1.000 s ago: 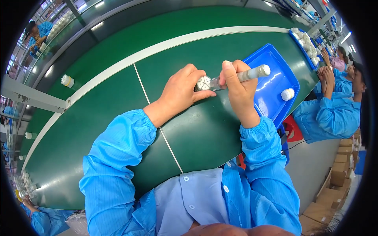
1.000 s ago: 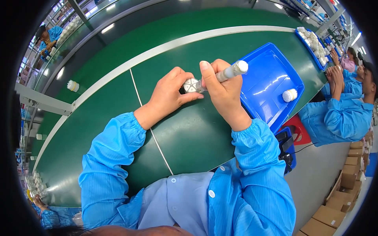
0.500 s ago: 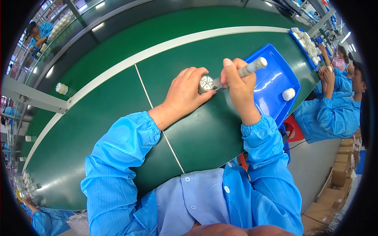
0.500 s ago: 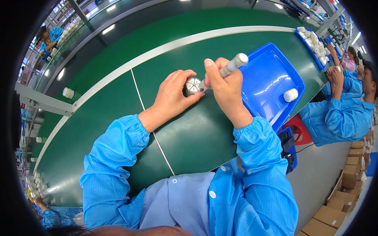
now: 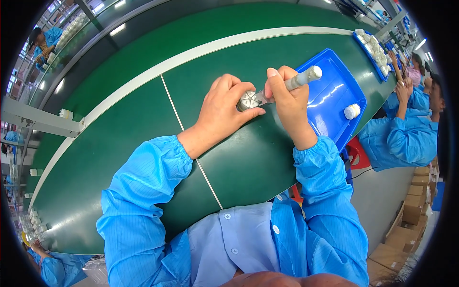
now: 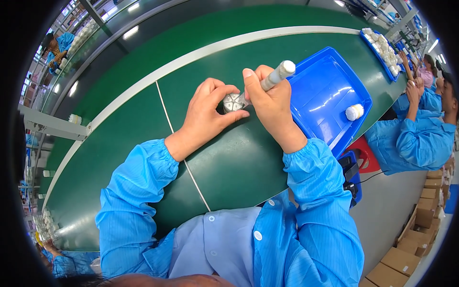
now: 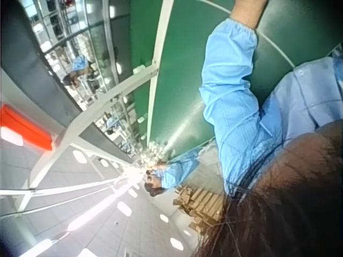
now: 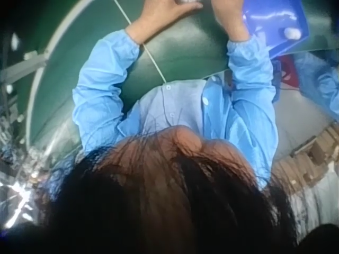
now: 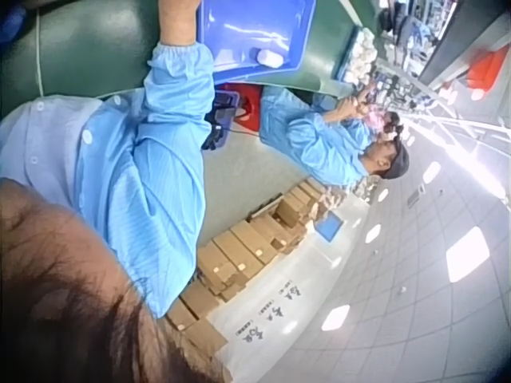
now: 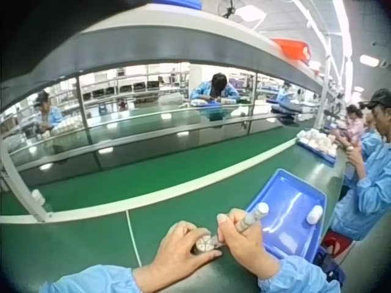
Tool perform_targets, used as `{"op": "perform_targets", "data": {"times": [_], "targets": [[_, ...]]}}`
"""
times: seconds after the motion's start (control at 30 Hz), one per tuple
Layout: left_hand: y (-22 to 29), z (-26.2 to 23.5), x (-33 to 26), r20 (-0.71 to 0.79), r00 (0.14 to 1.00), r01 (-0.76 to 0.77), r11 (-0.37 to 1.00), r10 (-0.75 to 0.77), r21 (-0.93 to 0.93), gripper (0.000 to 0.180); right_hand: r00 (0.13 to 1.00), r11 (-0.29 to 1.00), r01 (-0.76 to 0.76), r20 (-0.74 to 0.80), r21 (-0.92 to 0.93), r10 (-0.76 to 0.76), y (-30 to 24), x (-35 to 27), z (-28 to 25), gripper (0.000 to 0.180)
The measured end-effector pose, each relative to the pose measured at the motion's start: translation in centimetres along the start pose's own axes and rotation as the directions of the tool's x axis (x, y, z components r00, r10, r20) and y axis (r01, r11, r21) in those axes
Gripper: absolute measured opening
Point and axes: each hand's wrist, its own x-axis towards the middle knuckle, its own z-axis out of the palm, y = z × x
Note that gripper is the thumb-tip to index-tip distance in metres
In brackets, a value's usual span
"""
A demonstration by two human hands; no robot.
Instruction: The person assembles small white plastic components on an industrial production line, using a pneumatic screwdriver to join the parts.
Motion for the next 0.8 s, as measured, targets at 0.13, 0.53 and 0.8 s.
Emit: {"op": "perform_targets", "data": {"times": [0.13, 0.53, 0.8], "targets": [[-0.1, 0.3, -0.4, 0.023, 0.998, 0.061, 0.996, -0.06, -0.062, 0.052, 0.993, 0.988, -0.005, -0.113, 0.156, 0.023, -0.1, 0.1, -0.5, 0.035], [0.0, -0.2, -0.4, 0.098, 0.986, 0.153, 0.958, -0.132, -0.244, 0.065, 1.0, 0.993, 0.002, -0.003, 0.115, -0.002, 0.4, 0.4, -0.7, 0.036], [-0.1, 0.0, -0.4, 0.046, 0.998, 0.04, 0.995, -0.036, -0.087, 0.063, 1.0, 0.997, -0.018, 0.012, 0.075, 0.017, 0.5, 0.2, -0.1, 0.035]]}}
